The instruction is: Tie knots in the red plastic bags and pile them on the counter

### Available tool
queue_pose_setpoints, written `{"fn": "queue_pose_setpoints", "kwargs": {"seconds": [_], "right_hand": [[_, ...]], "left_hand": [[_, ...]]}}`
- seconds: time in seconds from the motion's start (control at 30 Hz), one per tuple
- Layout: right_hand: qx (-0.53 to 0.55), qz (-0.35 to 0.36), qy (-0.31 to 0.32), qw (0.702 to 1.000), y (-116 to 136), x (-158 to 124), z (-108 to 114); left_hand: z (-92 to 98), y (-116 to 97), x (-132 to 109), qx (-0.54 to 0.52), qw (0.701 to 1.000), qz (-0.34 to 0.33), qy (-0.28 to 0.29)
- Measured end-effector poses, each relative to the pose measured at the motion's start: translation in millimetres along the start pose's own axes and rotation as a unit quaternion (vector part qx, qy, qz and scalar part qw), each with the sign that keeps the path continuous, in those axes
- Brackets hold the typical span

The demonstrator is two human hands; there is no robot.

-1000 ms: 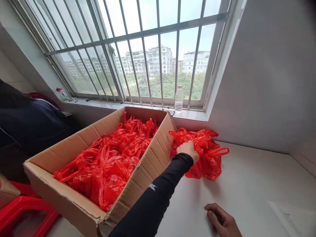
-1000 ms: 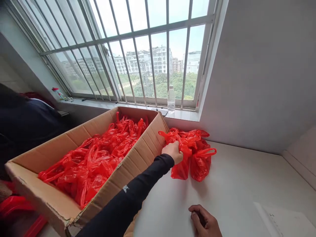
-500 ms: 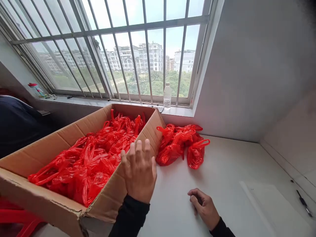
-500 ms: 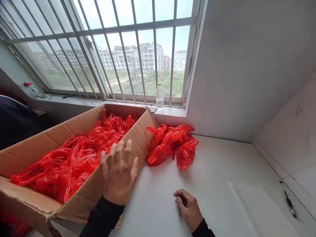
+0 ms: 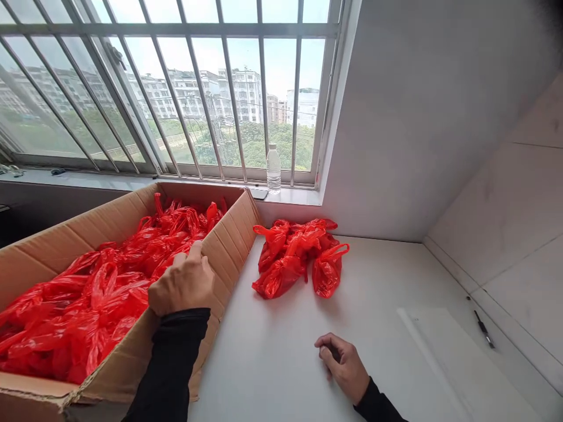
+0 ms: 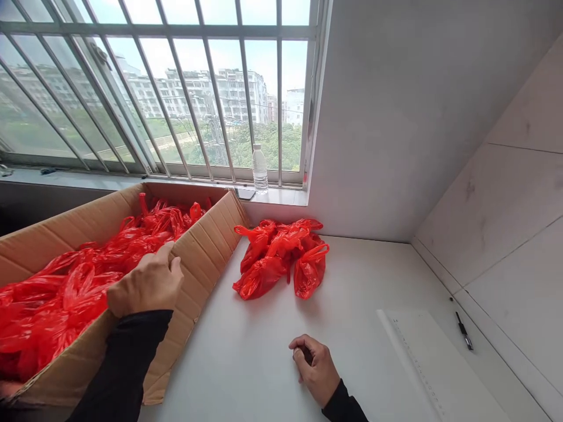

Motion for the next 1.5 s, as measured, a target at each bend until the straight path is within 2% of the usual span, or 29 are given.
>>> {"fn": "queue_pose_setpoints", "kwargs": {"seconds": [0.17,0.27,0.33,0.37,0.4,0.47,0.53,0.6,0.67,0.73,0.83,0.97,1.1,1.23,1.3,1.37,1.5], "right_hand": [[0.010,-0.002,0.000,1.000,2,1,0],[0.015,-0.004,0.002,1.000,5,1,1],[0.018,-0.007,0.001,1.000,7,1,1],[0.020,-0.009,-0.001,1.000,8,1,1],[0.021,-0.010,-0.003,1.000,9,2,1],[0.021,-0.014,-0.007,1.000,11,3,1],[0.018,-0.017,-0.004,1.000,10,5,1],[0.013,-0.022,-0.004,1.000,6,7,0],[0.007,-0.024,-0.008,1.000,-2,9,-2],[0.001,-0.020,-0.009,1.000,-10,8,-4],[0.024,-0.026,-0.020,0.999,-16,7,-5],[-0.007,0.011,-0.119,0.993,-1,25,14],[-0.113,0.076,-0.122,0.983,18,83,43],[-0.141,0.090,-0.125,0.978,13,139,57],[-0.136,0.083,-0.128,0.979,9,148,58],[-0.139,0.076,-0.138,0.978,9,144,56],[-0.163,0.076,-0.190,0.965,18,116,52]], "left_hand": [[1.3,-1,7,0.016,1.000,0.009,-0.002],[-2.4,-14,-10,-0.029,0.997,-0.023,-0.073],[-15.1,-35,-32,-0.103,0.983,-0.085,-0.123],[-25.8,-48,-43,-0.143,0.974,-0.124,-0.127],[-39.4,-62,-54,-0.172,0.964,-0.170,-0.107],[-72.7,-89,-69,-0.180,0.959,-0.215,-0.036],[-108.9,-109,-71,-0.141,0.969,-0.200,0.044],[-141.1,-119,-62,-0.104,0.974,-0.173,0.105],[-164.4,-120,-52,-0.087,0.975,-0.154,0.134],[-177.9,-116,-45,-0.084,0.977,-0.138,0.137],[-185.5,-110,-46,-0.093,0.979,-0.129,0.125],[-194.9,-106,-54,-0.123,0.977,-0.128,0.117],[-214.8,-111,-49,-0.164,0.971,-0.121,0.127],[-228.3,-119,-37,-0.233,0.960,-0.109,0.114],[-227.8,-119,-32,-0.280,0.950,-0.099,0.100],[-221.4,-115,-28,-0.329,0.938,-0.078,0.076],[-190.3,-110,-21,-0.405,0.913,-0.048,0.018]]}}
Point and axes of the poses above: each hand's wrist, its own x-axis towards the middle knuckle, its own z-axis out of the back of the hand, y = z × x, the point moved 1 cm from there along x, towards the middle knuckle, and after that the axes turned 6 degrees about z, right-handed, at the moved point
